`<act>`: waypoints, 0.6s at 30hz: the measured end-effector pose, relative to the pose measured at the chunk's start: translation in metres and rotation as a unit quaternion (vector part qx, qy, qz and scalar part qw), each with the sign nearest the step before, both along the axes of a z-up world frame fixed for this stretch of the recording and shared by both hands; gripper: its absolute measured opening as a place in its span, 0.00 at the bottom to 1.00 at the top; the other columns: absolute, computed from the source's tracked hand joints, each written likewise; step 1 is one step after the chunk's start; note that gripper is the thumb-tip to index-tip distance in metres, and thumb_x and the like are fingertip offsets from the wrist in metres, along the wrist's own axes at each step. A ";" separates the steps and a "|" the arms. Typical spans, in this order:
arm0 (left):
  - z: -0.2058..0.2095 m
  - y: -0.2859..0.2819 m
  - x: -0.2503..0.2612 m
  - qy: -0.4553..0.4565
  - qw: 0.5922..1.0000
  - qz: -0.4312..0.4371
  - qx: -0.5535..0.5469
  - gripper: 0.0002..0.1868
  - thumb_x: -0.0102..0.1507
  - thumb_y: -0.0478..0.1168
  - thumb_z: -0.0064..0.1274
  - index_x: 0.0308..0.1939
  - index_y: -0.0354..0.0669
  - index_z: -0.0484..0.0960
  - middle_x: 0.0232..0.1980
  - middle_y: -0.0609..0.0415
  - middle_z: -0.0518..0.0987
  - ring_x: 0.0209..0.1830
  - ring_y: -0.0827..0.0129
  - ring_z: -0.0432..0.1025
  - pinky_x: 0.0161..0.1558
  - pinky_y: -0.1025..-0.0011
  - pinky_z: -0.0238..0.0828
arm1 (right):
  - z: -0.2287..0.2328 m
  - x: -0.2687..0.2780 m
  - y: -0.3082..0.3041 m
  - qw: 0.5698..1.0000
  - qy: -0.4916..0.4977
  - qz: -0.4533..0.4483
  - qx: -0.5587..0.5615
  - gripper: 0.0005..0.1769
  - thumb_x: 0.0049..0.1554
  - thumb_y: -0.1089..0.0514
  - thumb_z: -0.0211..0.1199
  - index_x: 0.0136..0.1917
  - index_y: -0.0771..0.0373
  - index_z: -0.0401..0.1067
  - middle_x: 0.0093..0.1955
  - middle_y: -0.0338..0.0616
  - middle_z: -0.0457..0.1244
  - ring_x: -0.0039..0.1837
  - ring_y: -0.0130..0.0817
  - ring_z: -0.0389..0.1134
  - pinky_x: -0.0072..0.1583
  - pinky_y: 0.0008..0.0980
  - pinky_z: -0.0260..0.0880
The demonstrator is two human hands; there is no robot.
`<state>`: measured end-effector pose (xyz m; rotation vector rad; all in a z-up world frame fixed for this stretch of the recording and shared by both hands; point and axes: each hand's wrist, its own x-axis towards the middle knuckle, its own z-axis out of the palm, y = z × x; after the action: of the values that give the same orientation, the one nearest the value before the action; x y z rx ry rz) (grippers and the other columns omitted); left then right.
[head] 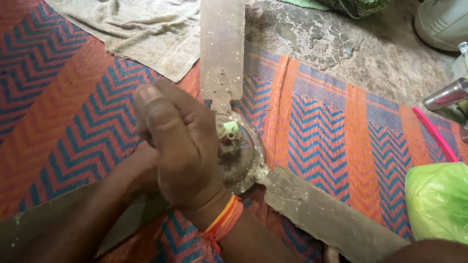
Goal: The person uses a screwdriver to tighten screws on the central hub of a ceiling fan. They rotate the fan to access different screws and continue tightening them throughout the clip.
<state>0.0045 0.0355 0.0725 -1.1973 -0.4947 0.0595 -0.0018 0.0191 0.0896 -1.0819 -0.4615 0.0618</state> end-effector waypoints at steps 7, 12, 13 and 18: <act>-0.047 0.023 0.022 0.320 0.418 0.251 0.813 0.08 0.65 0.43 0.55 0.35 0.45 0.76 0.26 0.61 0.69 0.26 0.71 0.70 0.29 0.72 0.66 | 0.001 0.016 -0.015 0.993 0.070 0.050 -0.077 0.24 0.69 0.52 0.55 0.33 0.63 0.60 0.29 0.33 0.49 0.32 0.22 0.46 0.35 0.27 0.46; -0.085 0.096 0.023 -0.033 -0.154 0.074 0.985 0.20 0.43 0.35 0.74 0.37 0.39 0.86 0.32 0.55 0.85 0.35 0.69 0.79 0.37 0.68 0.76 | 0.017 0.010 -0.040 0.952 -0.130 -0.002 -0.278 0.20 0.72 0.47 0.52 0.48 0.65 0.70 0.43 0.37 0.60 0.47 0.24 0.61 0.51 0.27 0.63; -0.089 0.095 0.021 -0.006 -0.097 0.061 0.993 0.19 0.43 0.32 0.70 0.38 0.39 0.85 0.33 0.53 0.84 0.35 0.67 0.80 0.35 0.66 0.77 | 0.025 0.007 -0.049 0.908 -0.226 -0.042 -0.349 0.16 0.72 0.49 0.54 0.52 0.64 0.70 0.46 0.39 0.62 0.50 0.26 0.64 0.55 0.28 0.66; -0.065 0.089 0.017 0.015 -0.098 -0.048 0.994 0.12 0.49 0.30 0.67 0.36 0.36 0.86 0.31 0.51 0.85 0.34 0.62 0.82 0.33 0.65 0.77 | 0.048 -0.004 -0.054 0.873 -0.259 -0.070 -0.407 0.16 0.59 0.61 0.68 0.59 0.62 0.70 0.47 0.44 0.64 0.48 0.34 0.70 0.51 0.28 0.72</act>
<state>0.0218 0.1246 0.0078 -3.9522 -0.1615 1.2362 -0.0059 -0.0345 0.1377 -1.9813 -0.8783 -0.1872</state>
